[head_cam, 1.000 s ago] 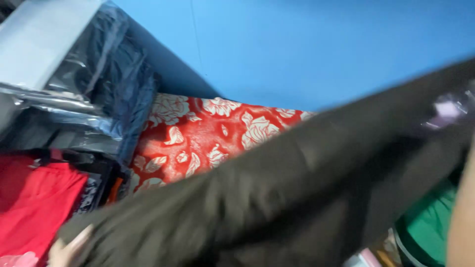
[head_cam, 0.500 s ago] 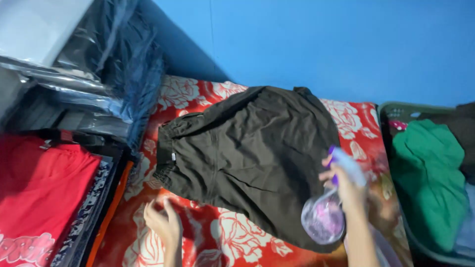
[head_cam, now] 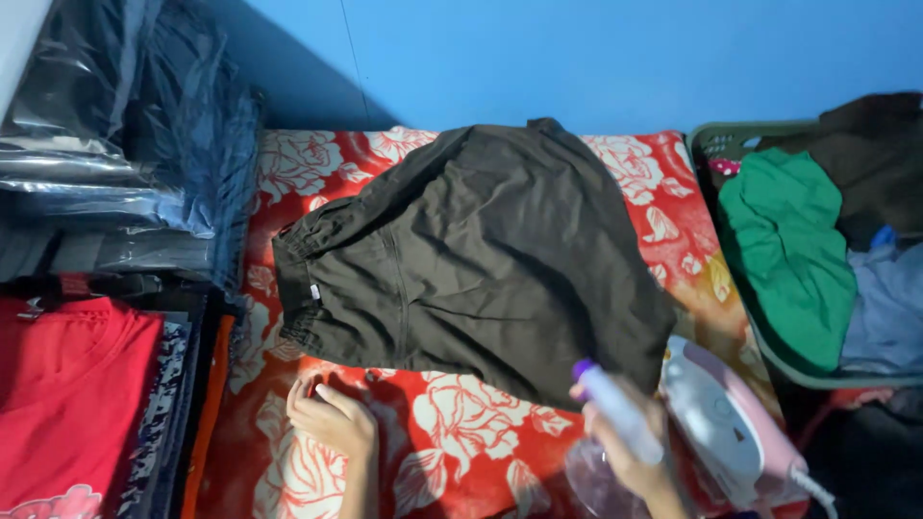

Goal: The person lays a dark skirt on a bed, sprays it with water from a spray bottle, and irons it section by section with a small electric iron, repositioning and smoothing the fabric between passes. They spray the garment again partway through and continue ironing the pleats and body of the skirt.

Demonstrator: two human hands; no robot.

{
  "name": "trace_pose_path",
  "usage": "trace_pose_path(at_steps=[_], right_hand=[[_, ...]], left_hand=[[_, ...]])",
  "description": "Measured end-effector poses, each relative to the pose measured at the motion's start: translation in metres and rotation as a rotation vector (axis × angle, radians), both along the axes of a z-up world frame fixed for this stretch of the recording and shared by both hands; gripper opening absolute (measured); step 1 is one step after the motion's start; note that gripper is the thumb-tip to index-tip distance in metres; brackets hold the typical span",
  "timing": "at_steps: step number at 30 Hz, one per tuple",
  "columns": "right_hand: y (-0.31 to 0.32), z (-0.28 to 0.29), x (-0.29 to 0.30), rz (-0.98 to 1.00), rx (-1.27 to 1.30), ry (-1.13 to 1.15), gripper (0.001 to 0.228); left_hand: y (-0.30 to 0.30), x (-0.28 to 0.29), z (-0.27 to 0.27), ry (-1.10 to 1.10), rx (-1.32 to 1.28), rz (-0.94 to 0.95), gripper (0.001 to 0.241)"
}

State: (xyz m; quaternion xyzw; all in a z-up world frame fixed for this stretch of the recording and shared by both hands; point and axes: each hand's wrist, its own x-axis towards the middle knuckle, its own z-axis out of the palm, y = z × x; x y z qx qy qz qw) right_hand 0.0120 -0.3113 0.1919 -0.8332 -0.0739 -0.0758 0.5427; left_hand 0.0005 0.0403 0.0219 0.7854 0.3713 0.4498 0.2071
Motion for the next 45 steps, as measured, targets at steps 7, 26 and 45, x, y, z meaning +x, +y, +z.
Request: trace_pose_path(at_steps=[7,26,45], right_hand=[[-0.079,-0.125,-0.097,-0.323,-0.176,-0.096,0.014],[-0.098,-0.074,0.173,-0.388,0.377,0.007,0.011],[-0.279,-0.16,0.221,-0.058,-0.435,0.564,0.016]], left_hand=[[0.004,-0.001,0.001,0.02,-0.019,-0.067,0.042],[0.012,-0.005,-0.019,-0.009,0.038,-0.109,0.028],[0.095,0.064,-0.079,-0.199,-1.017,0.241,0.059]])
